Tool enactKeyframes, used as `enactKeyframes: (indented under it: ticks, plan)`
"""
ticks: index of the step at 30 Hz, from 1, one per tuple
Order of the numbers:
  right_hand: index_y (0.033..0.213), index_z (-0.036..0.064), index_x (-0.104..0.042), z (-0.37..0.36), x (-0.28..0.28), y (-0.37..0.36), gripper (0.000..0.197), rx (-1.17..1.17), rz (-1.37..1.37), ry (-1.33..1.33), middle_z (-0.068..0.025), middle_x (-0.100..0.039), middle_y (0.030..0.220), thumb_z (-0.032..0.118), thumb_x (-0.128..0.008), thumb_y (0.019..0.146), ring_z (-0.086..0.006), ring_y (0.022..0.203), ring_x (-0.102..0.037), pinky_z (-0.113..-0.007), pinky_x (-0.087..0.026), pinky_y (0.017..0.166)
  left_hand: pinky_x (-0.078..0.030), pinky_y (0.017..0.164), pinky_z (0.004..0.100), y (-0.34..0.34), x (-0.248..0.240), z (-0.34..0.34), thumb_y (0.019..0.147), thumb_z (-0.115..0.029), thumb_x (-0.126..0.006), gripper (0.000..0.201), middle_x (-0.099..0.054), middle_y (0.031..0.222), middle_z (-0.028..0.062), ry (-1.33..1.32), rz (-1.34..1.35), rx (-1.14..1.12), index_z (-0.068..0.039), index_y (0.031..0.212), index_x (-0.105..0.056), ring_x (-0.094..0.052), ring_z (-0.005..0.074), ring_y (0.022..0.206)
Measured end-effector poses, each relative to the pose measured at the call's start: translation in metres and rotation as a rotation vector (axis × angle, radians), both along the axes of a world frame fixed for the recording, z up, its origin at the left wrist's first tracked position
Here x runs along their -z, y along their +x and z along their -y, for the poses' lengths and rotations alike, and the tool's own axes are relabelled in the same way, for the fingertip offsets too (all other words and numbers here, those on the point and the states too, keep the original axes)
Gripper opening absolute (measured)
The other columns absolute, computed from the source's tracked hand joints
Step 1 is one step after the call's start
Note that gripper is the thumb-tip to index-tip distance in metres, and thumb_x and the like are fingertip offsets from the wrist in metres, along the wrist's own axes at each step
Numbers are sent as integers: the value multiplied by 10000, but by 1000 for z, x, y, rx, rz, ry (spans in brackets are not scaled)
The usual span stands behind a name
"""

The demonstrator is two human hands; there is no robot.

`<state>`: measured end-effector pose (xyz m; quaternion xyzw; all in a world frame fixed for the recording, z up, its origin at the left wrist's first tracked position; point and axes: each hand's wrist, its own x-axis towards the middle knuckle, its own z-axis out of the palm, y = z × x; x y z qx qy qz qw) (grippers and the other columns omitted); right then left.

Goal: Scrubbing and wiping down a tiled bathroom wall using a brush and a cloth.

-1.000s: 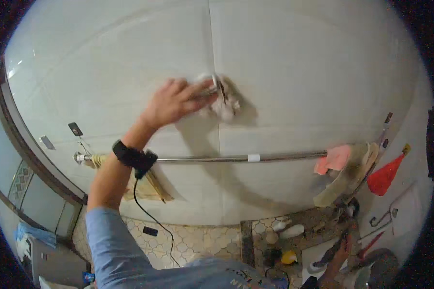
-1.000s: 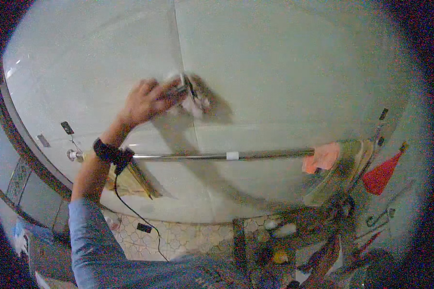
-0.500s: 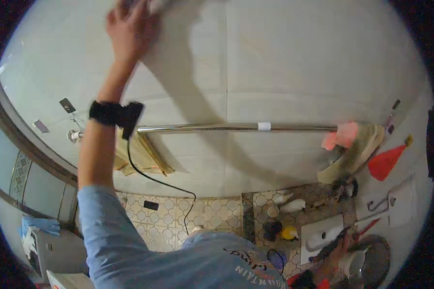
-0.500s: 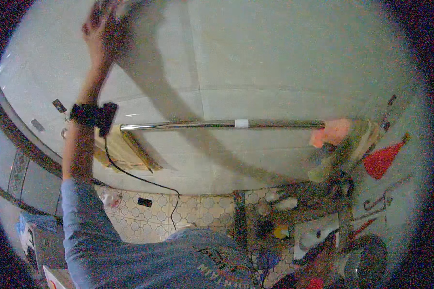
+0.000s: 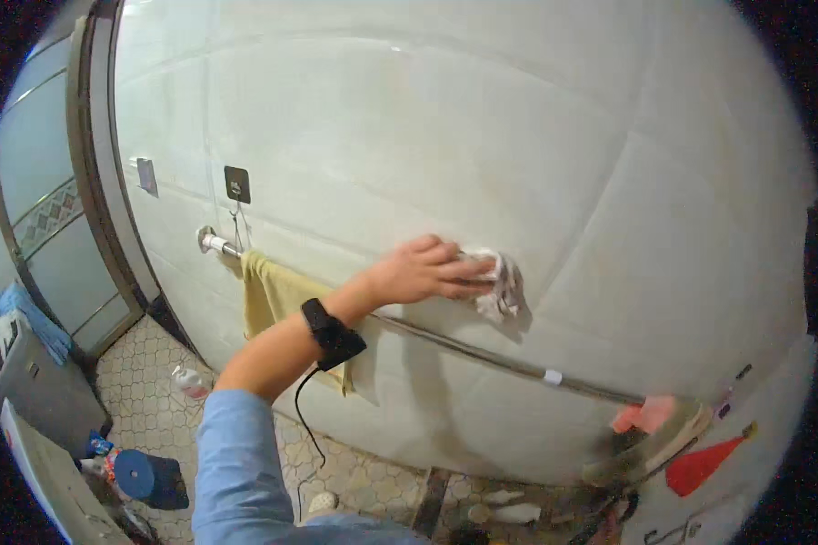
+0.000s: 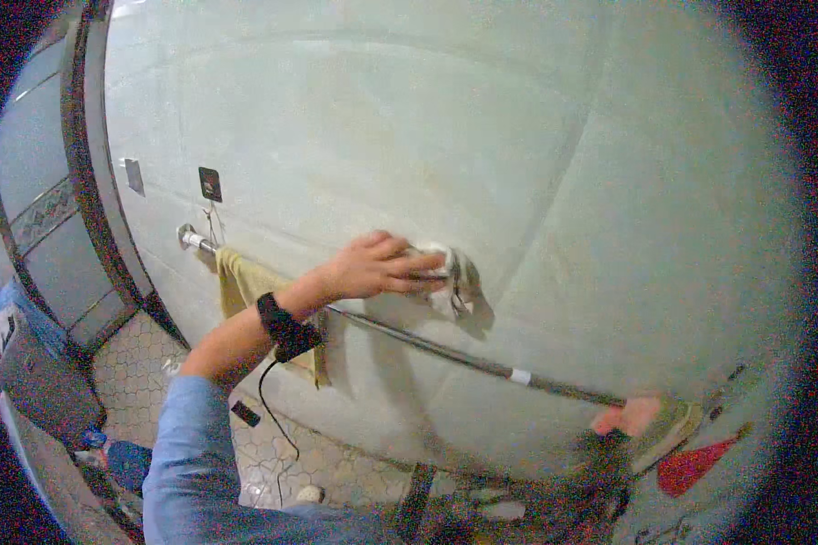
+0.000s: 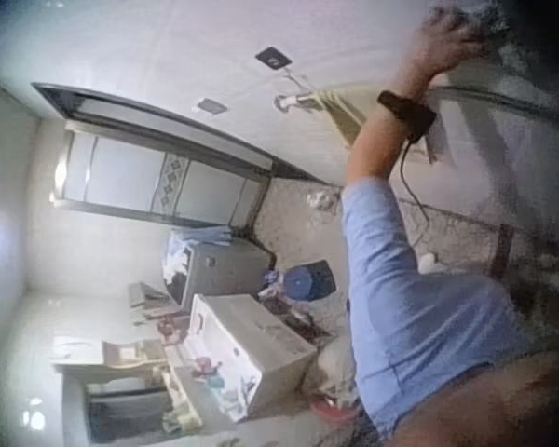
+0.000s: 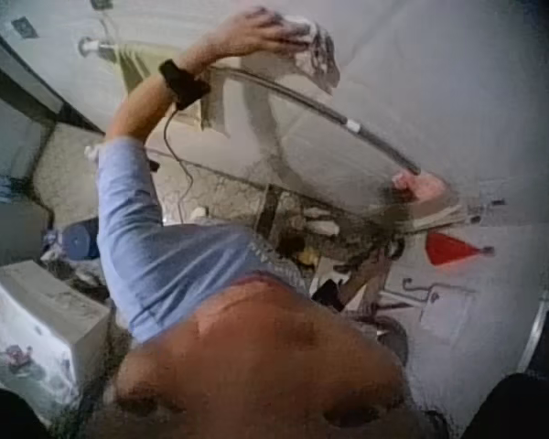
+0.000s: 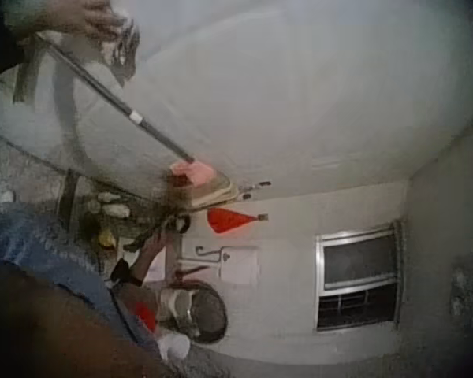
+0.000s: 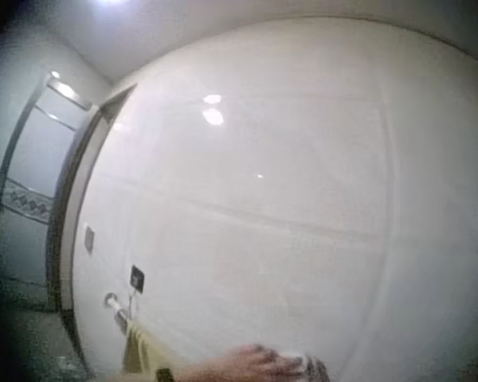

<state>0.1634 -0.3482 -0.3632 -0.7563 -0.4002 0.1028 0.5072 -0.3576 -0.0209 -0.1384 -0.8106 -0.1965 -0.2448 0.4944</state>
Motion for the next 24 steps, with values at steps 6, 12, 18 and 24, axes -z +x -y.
enactKeyframes:
  ticks: [6,12,18,24]
  plan:
    - [1250,49,-458,-29,-5,-37,432,31,246,-32,-141,-549,1109,306,-465,903,-217,905,-543,-370,-419,806,-381,871,378,-102,-44,-2,652,-180,-647,609,-431,1313,26,84,458,-152,-320,1224,-494,-486,244,975]
    - [1213,42,-508,-45,-16,-77,380,23,298,-62,-153,-574,1070,271,-437,918,-235,870,-568,-370,-436,782,-344,898,412,-175,-87,-9,676,-13,-569,642,-387,1312,127,166,887,-280,-213,1276,-459,-435,306,1078]
    - [1210,38,-504,-69,-42,-128,378,-77,139,-83,-156,-569,1070,267,-438,917,-237,886,-558,-370,-431,790,-316,909,467,-158,-110,-25,683,-26,-563,663,-313,1336,217,277,1319,-183,-140,1317,-404,-376,372,1139]
    - [1208,33,-501,-94,-78,-192,377,-204,16,-87,-159,-563,1069,264,-438,917,-239,903,-549,-369,-425,798,-388,749,405,-114,-62,-16,696,-48,-555,615,-335,1352,171,102,933,-109,-179,1286,-441,-477,303,888]
